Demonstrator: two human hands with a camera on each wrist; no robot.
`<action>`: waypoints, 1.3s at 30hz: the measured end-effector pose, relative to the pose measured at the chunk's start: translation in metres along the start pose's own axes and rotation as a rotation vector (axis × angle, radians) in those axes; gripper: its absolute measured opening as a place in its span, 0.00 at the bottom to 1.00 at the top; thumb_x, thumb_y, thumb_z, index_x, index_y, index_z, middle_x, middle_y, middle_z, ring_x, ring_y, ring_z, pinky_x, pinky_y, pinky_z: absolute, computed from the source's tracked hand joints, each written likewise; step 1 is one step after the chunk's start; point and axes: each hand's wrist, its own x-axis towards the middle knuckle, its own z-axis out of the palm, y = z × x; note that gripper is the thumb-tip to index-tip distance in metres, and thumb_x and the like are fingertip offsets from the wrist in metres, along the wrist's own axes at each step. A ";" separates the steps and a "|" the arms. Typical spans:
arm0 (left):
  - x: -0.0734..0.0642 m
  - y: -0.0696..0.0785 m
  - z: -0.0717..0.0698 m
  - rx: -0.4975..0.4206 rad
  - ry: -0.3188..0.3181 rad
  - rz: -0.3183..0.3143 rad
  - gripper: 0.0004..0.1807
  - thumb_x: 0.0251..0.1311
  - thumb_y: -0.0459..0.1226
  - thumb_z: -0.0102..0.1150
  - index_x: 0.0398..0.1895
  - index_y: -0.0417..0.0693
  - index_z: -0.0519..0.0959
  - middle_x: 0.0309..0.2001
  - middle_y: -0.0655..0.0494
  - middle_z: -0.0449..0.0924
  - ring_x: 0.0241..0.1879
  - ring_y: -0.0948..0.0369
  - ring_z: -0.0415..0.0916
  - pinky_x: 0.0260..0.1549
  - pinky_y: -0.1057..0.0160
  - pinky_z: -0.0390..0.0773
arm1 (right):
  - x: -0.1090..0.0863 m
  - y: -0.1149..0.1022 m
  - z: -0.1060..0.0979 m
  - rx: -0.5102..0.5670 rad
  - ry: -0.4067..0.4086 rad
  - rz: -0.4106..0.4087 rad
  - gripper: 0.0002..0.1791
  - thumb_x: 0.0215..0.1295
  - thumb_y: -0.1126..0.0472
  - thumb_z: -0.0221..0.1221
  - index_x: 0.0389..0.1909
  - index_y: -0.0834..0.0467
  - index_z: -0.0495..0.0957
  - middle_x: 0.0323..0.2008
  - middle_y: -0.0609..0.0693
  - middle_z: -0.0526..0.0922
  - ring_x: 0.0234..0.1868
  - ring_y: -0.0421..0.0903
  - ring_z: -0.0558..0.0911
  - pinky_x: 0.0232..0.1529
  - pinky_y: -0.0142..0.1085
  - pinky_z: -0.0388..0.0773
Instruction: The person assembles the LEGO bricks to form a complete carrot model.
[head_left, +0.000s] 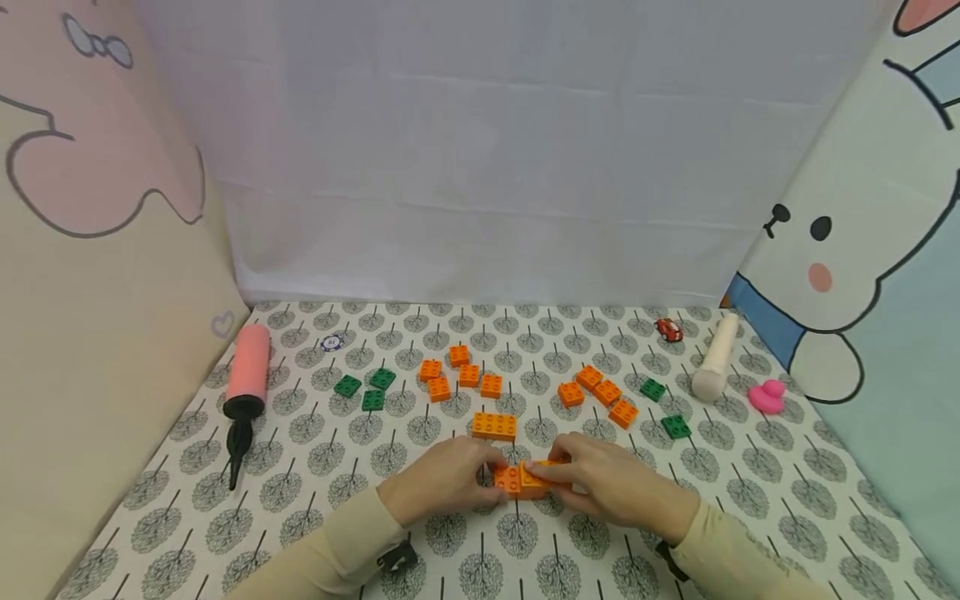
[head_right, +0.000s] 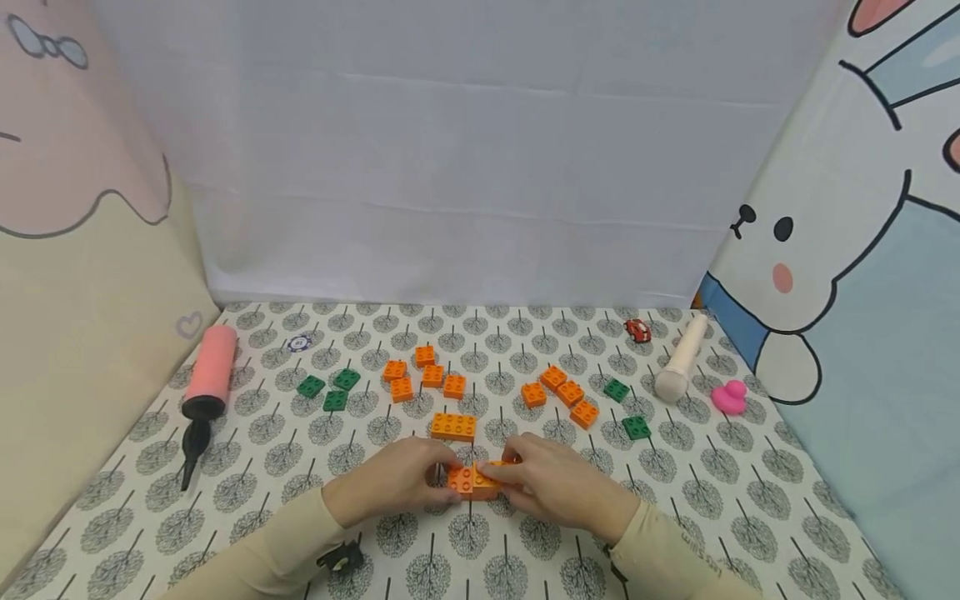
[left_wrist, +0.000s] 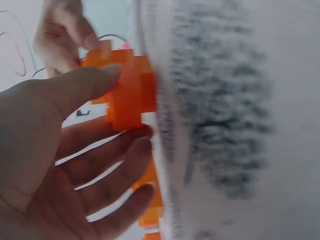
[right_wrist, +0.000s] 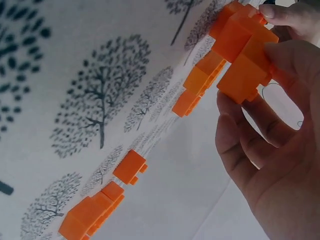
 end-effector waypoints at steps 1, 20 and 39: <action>0.000 -0.001 -0.002 -0.025 -0.013 -0.011 0.22 0.55 0.55 0.69 0.50 0.56 0.85 0.42 0.67 0.85 0.35 0.72 0.77 0.40 0.69 0.80 | 0.000 0.000 0.000 0.000 -0.003 0.000 0.24 0.64 0.58 0.65 0.61 0.43 0.79 0.39 0.41 0.77 0.32 0.31 0.69 0.31 0.24 0.73; 0.022 -0.039 -0.015 0.211 0.064 0.032 0.28 0.64 0.44 0.64 0.68 0.53 0.73 0.58 0.50 0.79 0.57 0.54 0.76 0.58 0.54 0.78 | 0.004 -0.004 -0.004 0.002 -0.084 0.070 0.24 0.66 0.54 0.63 0.63 0.39 0.77 0.43 0.42 0.79 0.37 0.34 0.75 0.38 0.30 0.79; -0.001 -0.039 -0.015 0.156 0.113 -0.001 0.25 0.64 0.43 0.62 0.65 0.54 0.77 0.47 0.56 0.78 0.40 0.63 0.73 0.42 0.63 0.80 | 0.002 -0.003 -0.003 -0.013 -0.065 0.055 0.25 0.65 0.55 0.63 0.63 0.40 0.77 0.44 0.42 0.80 0.36 0.34 0.75 0.37 0.30 0.79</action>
